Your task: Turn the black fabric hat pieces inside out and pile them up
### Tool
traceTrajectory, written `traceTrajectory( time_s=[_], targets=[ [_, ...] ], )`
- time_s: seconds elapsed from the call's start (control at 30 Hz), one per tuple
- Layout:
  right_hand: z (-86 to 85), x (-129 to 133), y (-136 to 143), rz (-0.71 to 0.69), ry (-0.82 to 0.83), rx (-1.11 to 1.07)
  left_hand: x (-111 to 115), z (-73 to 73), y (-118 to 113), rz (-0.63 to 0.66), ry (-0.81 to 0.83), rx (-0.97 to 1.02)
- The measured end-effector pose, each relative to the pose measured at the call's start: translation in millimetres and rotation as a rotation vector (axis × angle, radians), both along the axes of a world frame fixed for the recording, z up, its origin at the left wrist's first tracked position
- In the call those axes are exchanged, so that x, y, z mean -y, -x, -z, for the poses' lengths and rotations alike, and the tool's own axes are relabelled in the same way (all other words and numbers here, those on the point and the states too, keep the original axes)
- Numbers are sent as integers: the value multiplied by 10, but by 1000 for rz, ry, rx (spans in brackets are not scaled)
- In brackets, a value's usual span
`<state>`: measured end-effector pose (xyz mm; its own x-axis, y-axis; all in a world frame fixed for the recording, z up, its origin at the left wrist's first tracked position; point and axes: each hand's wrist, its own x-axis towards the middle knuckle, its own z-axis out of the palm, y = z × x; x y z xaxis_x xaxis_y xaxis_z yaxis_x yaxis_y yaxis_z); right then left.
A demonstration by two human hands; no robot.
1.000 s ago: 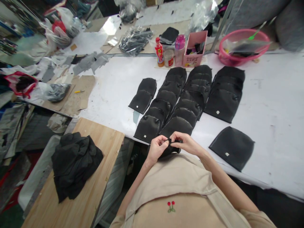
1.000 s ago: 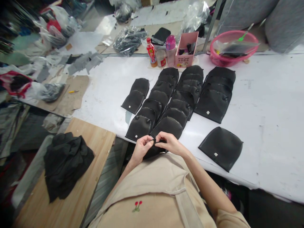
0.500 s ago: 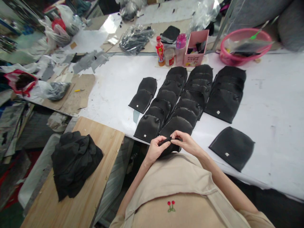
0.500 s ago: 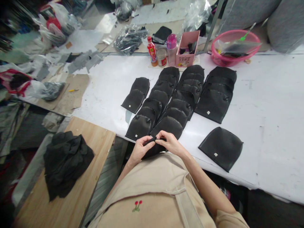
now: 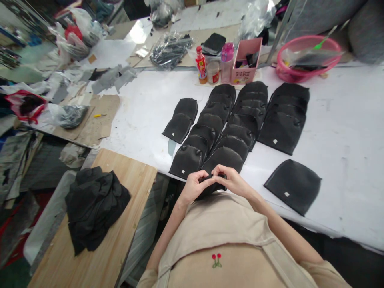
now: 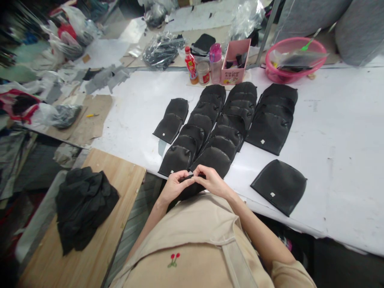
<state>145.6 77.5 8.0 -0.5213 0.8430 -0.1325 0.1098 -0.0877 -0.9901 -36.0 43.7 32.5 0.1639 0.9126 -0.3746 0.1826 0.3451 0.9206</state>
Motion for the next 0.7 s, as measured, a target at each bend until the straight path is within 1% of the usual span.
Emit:
traceTrajectory(
  time_s=[0.07, 0.17, 0.23, 0.33, 0.43, 0.57, 0.7],
  targets=[
    [0, -2, 5, 8, -65, 3, -18, -28, 74, -35, 20, 28],
    [52, 1, -29, 15, -174, 40, -16, -30, 208, -157, 40, 86],
    [96, 6, -57, 41, -194, 48, -1, -9, 282, -224, 34, 110],
    [127, 9, -64, 123, -168, -5, 19, 29, 335, -270, 0, 124],
    [113, 0, -34, 190, -146, -56, 27, 49, 328, -293, -37, 124],
    [92, -13, 0, 209, -84, -90, 33, 49, 299, -318, -45, 107],
    [94, -6, 13, 223, -6, -101, 41, 49, 293, -314, -59, 96]
  ],
)
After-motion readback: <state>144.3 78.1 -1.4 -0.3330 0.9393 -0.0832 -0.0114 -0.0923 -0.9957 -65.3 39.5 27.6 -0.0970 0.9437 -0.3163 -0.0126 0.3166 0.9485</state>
